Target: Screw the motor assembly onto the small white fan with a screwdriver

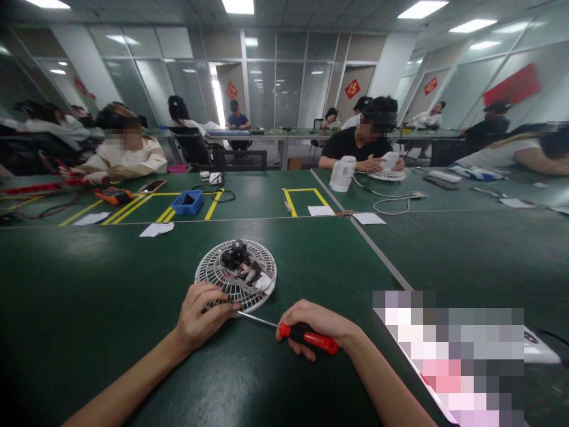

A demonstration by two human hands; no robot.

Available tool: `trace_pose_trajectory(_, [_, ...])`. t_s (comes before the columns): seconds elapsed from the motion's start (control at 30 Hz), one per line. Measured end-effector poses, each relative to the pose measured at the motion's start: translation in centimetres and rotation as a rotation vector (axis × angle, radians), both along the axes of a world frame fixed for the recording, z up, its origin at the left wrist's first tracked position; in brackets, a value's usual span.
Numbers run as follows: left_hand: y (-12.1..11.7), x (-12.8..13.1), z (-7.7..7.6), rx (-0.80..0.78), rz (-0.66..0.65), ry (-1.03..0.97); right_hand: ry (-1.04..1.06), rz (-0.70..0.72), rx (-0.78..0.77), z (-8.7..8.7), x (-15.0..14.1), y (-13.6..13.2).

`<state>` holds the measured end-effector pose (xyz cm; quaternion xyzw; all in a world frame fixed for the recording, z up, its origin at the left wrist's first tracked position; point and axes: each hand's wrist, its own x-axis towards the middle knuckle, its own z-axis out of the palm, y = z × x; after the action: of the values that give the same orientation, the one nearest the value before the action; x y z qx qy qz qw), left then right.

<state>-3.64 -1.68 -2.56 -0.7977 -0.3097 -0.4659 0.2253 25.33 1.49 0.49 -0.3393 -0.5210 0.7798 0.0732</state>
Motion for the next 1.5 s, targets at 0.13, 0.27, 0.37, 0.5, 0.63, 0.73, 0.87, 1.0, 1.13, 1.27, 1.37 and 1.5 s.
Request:
trace_pose_trajectory(0.13, [-0.1, 0.0, -0.2, -0.045, 0.01, -0.028, 0.028, -0.011, -0.002, -0.2, 0.2, 0.1])
trace_pose_trajectory(0.27, [-0.4, 0.1, 0.0, -0.091, -0.027, -0.058, 0.062, -0.009, 0.0, -0.1, 0.3, 0.2])
trace_pose_trajectory(0.37, [-0.5, 0.1, 0.0, -0.119, -0.057, -0.061, 0.072, -0.002, 0.015, -0.1, 0.4, 0.3])
trace_pose_trajectory(0.5, [-0.4, 0.0, 0.0, -0.13, -0.063, -0.055, 0.071, -0.028, 0.062, 0.0, 0.6, 0.4])
trace_pose_trajectory(0.63, [-0.3, -0.1, 0.0, -0.128, -0.07, -0.036, 0.041, -0.028, 0.099, 0.2, 0.6, 0.4])
trace_pose_trajectory(0.73, [-0.3, 0.0, 0.1, -0.109, -0.075, -0.03, 0.016, -0.014, 0.096, 0.4, 0.6, 0.2])
trace_pose_trajectory(0.87, [-0.4, 0.0, 0.1, -0.08, -0.093, -0.024, -0.032, -0.011, 0.15, 1.1, 0.6, -0.2])
trace_pose_trajectory(1.0, [-0.4, -0.2, 0.1, -0.086, -0.116, -0.06, -0.043, 0.023, 0.24, 2.1, 0.1, -0.7])
trace_pose_trajectory(1.13, [-0.4, -0.5, -0.2, -0.094, -0.116, -0.091, -0.1, 0.049, 0.347, 2.9, -0.6, -1.3])
trace_pose_trajectory(1.27, [-0.4, -0.7, -0.5, -0.097, -0.095, -0.12, -0.128, 0.014, 0.393, 3.2, -1.0, -1.9])
trace_pose_trajectory(1.37, [-0.3, -0.7, -0.5, -0.104, -0.081, -0.142, -0.108, -0.057, 0.444, 3.4, -1.3, -2.2])
trace_pose_trajectory(1.5, [-0.2, -0.5, -0.4, -0.106, -0.066, -0.161, -0.111, -0.141, 0.611, 3.8, -1.5, -2.5])
